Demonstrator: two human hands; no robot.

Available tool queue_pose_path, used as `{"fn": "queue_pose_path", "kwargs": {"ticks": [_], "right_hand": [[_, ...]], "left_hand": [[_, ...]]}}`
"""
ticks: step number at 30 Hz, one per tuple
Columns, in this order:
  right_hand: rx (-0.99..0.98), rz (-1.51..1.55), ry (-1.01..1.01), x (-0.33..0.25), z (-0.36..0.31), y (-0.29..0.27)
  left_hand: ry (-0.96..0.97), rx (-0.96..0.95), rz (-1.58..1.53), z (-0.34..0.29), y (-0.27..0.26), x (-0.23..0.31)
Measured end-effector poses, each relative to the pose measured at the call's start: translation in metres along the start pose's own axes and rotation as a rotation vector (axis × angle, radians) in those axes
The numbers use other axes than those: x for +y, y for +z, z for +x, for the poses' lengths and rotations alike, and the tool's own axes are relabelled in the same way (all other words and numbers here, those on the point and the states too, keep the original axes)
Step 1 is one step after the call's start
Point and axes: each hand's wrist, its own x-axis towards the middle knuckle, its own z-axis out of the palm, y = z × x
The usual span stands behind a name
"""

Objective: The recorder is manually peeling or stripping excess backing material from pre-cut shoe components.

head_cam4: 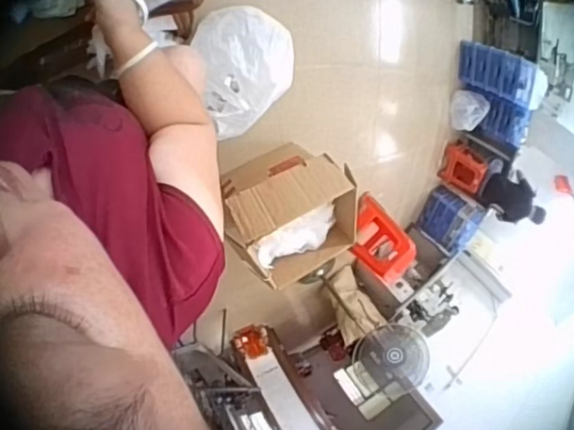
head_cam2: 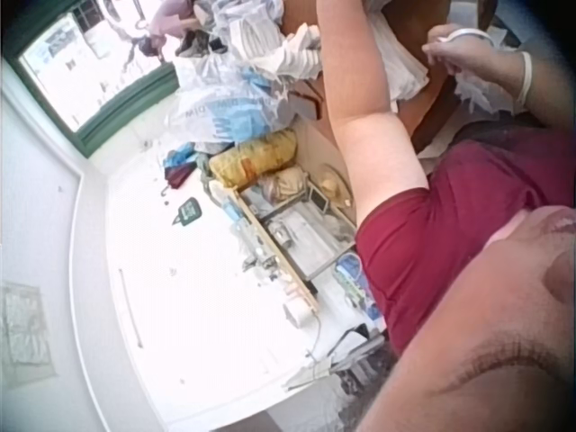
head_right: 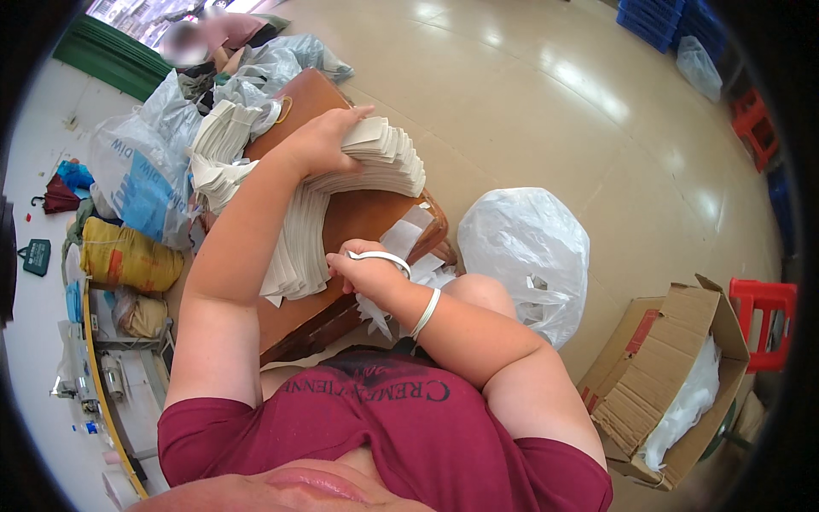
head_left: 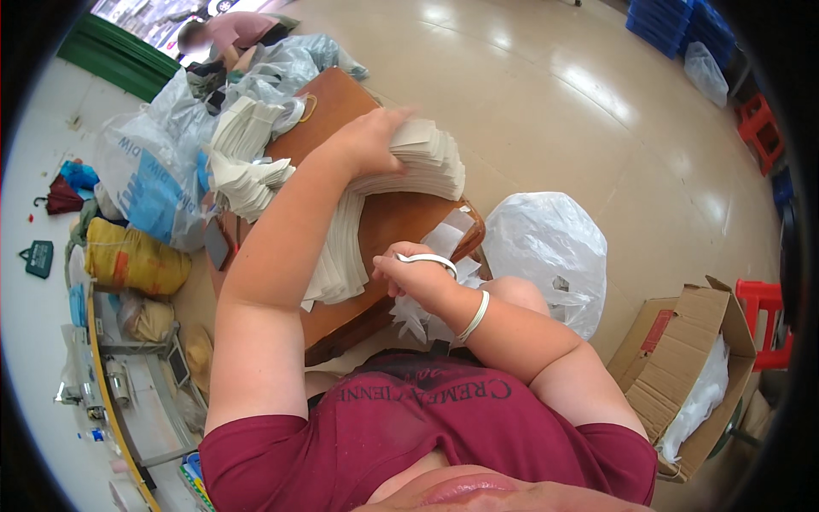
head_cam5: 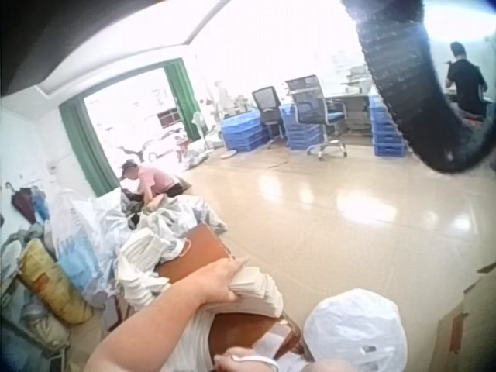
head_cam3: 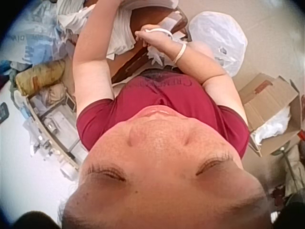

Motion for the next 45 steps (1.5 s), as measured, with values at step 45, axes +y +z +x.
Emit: {"fn": "queue_pose_path", "kwargs": {"ticks": [45], "right_hand": [[0.085, -0.194, -0.494, 0.032, 0.01, 0.026]], "left_hand": [[-0.707, -0.129, -1.04, -0.196, -0.023, -0.026]]}}
